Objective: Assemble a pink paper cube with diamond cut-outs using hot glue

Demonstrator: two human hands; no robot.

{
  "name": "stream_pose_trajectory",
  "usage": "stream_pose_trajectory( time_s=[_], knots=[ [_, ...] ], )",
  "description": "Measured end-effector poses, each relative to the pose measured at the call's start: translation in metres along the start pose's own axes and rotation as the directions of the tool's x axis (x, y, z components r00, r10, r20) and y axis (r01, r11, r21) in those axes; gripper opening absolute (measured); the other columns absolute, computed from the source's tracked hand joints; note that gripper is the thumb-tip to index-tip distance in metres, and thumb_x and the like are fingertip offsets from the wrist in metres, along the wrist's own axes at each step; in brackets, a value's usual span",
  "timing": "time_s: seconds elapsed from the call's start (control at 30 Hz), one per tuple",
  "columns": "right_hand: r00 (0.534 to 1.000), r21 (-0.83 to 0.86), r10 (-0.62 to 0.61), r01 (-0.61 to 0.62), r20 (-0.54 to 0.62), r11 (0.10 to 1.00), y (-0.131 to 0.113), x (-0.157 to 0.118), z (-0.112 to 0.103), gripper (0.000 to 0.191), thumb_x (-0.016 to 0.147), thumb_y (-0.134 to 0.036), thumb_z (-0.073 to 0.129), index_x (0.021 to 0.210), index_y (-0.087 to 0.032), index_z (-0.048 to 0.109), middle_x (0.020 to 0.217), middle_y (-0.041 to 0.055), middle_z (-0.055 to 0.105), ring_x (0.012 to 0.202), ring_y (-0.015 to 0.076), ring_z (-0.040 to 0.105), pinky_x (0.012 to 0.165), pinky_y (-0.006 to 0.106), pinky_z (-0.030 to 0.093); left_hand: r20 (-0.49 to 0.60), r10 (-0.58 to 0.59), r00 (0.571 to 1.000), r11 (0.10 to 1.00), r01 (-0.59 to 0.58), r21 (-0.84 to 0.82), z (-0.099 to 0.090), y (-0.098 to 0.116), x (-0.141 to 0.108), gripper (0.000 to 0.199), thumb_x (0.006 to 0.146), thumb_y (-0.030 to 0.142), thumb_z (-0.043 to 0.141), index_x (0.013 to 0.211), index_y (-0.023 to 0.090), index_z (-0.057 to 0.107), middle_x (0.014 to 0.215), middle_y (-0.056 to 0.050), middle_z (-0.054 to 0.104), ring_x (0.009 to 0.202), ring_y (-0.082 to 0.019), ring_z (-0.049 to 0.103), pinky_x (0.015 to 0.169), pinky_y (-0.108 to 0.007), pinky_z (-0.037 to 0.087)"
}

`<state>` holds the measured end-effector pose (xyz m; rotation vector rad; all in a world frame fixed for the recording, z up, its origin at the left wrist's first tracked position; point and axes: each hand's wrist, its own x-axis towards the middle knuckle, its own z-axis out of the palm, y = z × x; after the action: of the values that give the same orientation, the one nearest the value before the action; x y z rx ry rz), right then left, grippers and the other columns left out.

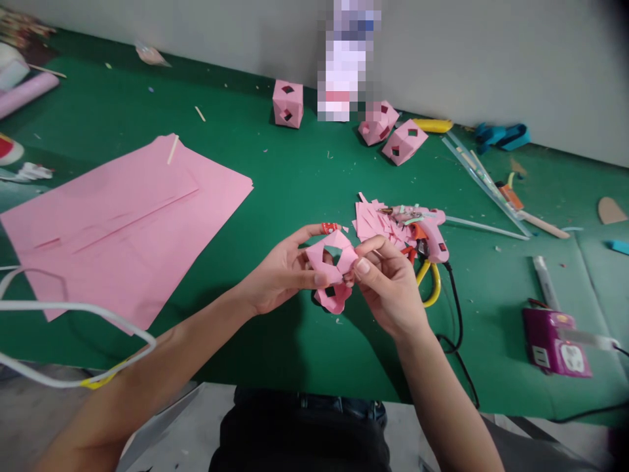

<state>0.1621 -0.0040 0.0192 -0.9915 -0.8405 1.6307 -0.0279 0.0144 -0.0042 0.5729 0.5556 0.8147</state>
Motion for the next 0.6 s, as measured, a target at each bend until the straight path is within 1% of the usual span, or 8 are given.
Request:
stream_pose_trajectory(
  time_s=[0.07, 0.13, 0.23, 0.3, 0.43, 0.5, 0.6],
  knots=[
    [1.000, 0.043, 0.005, -0.007, 0.024, 0.999, 0.0007, -0.0005, 0.0005, 0.023, 0.077, -0.031, 0.090, 0.086, -0.023, 0.071, 0.066, -0.0055, 0.071, 0.058, 0.0070, 0.068, 0.059, 0.015, 0.058, 0.007, -0.003, 1.000, 1.000, 0.003, 0.003, 0.0000, 0.0002, -0.0002, 0.072, 0.066, 0.017, 0.094, 0.130, 0.025, 0.062, 0.099, -0.002, 0.070, 0.088, -0.016, 0.070, 0.076, -0.024, 0.057],
    [0.999, 0.080, 0.015, -0.019, 0.052, 0.997, 0.0015, -0.0010, 0.0006, 0.019, 0.079, -0.029, 0.089, 0.088, -0.024, 0.073, 0.067, -0.0056, 0.071, 0.059, 0.0059, 0.068, 0.059, 0.013, 0.058, 0.008, -0.016, 1.000, 1.000, 0.016, -0.001, 0.0003, 0.0007, -0.0003, 0.071, 0.066, 0.016, 0.094, 0.129, 0.024, 0.062, 0.100, -0.002, 0.071, 0.089, -0.017, 0.071, 0.077, -0.024, 0.057],
    [0.996, 0.090, 0.041, -0.048, 0.077, 0.995, 0.0024, -0.0014, 0.0000, 0.016, 0.081, -0.028, 0.088, 0.088, -0.023, 0.074, 0.067, -0.0053, 0.071, 0.060, 0.0060, 0.068, 0.059, 0.013, 0.058, 0.004, -0.059, 0.998, 0.998, 0.059, -0.015, 0.0013, 0.0019, -0.0006, 0.069, 0.067, 0.018, 0.094, 0.128, 0.023, 0.061, 0.102, -0.003, 0.074, 0.089, -0.018, 0.074, 0.080, -0.027, 0.059],
    [0.996, 0.079, 0.052, -0.058, 0.076, 0.995, 0.0025, -0.0014, -0.0005, 0.016, 0.082, -0.030, 0.088, 0.087, -0.023, 0.074, 0.068, -0.0048, 0.070, 0.060, 0.0064, 0.067, 0.059, 0.014, 0.058, -0.002, -0.078, 0.997, 0.997, 0.078, -0.021, 0.0019, 0.0031, -0.0008, 0.068, 0.068, 0.019, 0.094, 0.128, 0.022, 0.061, 0.100, -0.004, 0.075, 0.087, -0.018, 0.075, 0.079, -0.028, 0.060],
    [0.996, 0.068, 0.038, -0.043, 0.075, 0.997, 0.0012, -0.0015, -0.0013, 0.018, 0.084, -0.035, 0.086, 0.091, -0.023, 0.075, 0.072, -0.0043, 0.070, 0.063, 0.0065, 0.066, 0.061, 0.015, 0.058, -0.005, -0.063, 0.998, 0.998, 0.062, -0.033, 0.0020, 0.0056, -0.0010, 0.067, 0.070, 0.019, 0.092, 0.129, 0.022, 0.060, 0.101, -0.005, 0.076, 0.087, -0.018, 0.076, 0.078, -0.025, 0.060],
    [0.996, 0.070, 0.038, -0.043, 0.080, 0.997, 0.0001, -0.0015, -0.0018, 0.018, 0.083, -0.032, 0.087, 0.093, -0.024, 0.075, 0.072, -0.0052, 0.068, 0.063, 0.0060, 0.065, 0.062, 0.015, 0.058, 0.000, -0.050, 0.999, 0.998, 0.050, -0.035, 0.0014, 0.0066, -0.0011, 0.065, 0.071, 0.018, 0.091, 0.129, 0.022, 0.060, 0.101, -0.004, 0.076, 0.087, -0.017, 0.075, 0.078, -0.024, 0.060],
    [0.994, 0.080, 0.074, -0.080, 0.077, 0.994, -0.0013, -0.0015, -0.0033, 0.022, 0.081, -0.030, 0.088, 0.098, -0.025, 0.074, 0.072, -0.0057, 0.067, 0.062, 0.0068, 0.065, 0.062, 0.016, 0.058, 0.006, -0.041, 0.999, 0.999, 0.041, -0.029, 0.0000, 0.0071, -0.0012, 0.065, 0.071, 0.019, 0.091, 0.128, 0.022, 0.060, 0.101, -0.004, 0.076, 0.087, -0.017, 0.075, 0.077, -0.024, 0.060]
  ],
)
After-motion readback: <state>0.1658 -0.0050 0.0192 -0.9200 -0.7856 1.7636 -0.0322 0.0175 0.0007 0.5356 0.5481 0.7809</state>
